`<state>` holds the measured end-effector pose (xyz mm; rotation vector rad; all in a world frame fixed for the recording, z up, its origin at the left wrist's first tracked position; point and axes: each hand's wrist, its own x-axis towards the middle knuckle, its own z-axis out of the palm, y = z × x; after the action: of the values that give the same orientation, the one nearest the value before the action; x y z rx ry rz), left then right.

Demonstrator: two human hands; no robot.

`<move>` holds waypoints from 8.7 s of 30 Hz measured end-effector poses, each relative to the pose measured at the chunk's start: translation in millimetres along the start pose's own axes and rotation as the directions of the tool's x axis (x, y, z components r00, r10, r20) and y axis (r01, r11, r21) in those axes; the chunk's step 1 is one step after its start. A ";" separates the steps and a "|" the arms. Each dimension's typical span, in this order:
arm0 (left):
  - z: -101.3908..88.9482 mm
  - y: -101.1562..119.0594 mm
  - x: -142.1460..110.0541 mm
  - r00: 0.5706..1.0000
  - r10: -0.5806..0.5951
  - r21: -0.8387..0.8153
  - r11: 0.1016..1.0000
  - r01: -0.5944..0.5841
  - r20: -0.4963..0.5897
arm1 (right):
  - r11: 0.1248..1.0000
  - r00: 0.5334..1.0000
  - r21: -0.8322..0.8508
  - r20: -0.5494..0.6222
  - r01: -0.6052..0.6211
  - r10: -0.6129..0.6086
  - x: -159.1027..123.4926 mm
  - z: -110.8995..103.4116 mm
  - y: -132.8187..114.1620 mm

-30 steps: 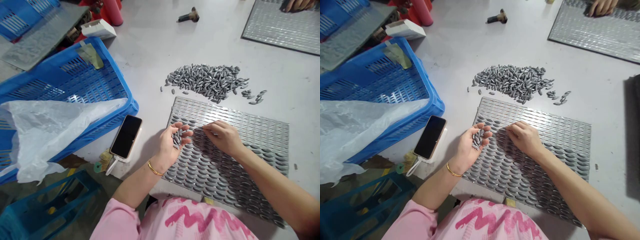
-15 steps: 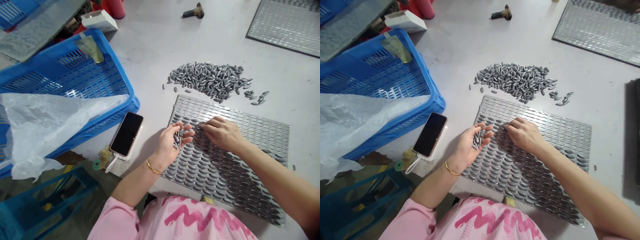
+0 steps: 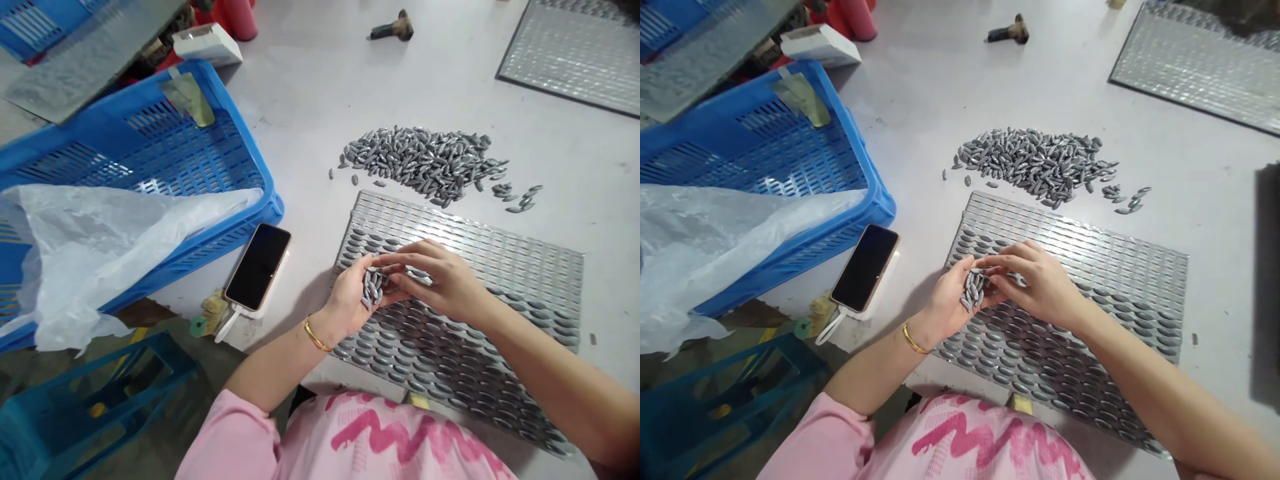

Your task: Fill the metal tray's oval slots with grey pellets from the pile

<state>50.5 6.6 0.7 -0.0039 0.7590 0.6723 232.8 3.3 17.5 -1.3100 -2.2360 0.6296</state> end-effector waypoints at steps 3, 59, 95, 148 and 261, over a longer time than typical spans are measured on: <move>-1.6 -5.8 2.4 1.000 0.005 0.021 1.000 -0.005 0.002 | 1.000 0.998 -0.012 0.063 -0.028 0.029 6.5 5.8 -6.0; 8.2 -3.6 -11.9 0.989 0.107 0.162 0.983 -0.090 -0.104 | 0.744 0.977 -0.634 0.153 0.210 -0.146 -0.6 1.0 60.9; 23.1 -12.7 -13.3 0.985 0.160 0.300 0.938 -0.171 0.061 | 0.881 0.869 0.317 -0.241 -0.351 0.433 -69.2 -3.8 11.3; 20.0 -30.4 9.5 0.997 0.062 0.234 0.971 -0.050 -0.044 | 0.988 0.965 -0.147 -0.261 -0.047 0.007 -40.4 -8.2 75.2; 49.2 -64.0 4.8 0.987 0.140 0.139 0.982 -0.127 -0.083 | 0.961 0.968 -0.270 -0.249 -0.064 -0.005 -73.2 -8.1 85.5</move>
<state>120.4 -29.7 19.0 0.1398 0.8984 0.7519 326.7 -22.8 -39.3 -1.4680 -2.1530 0.1513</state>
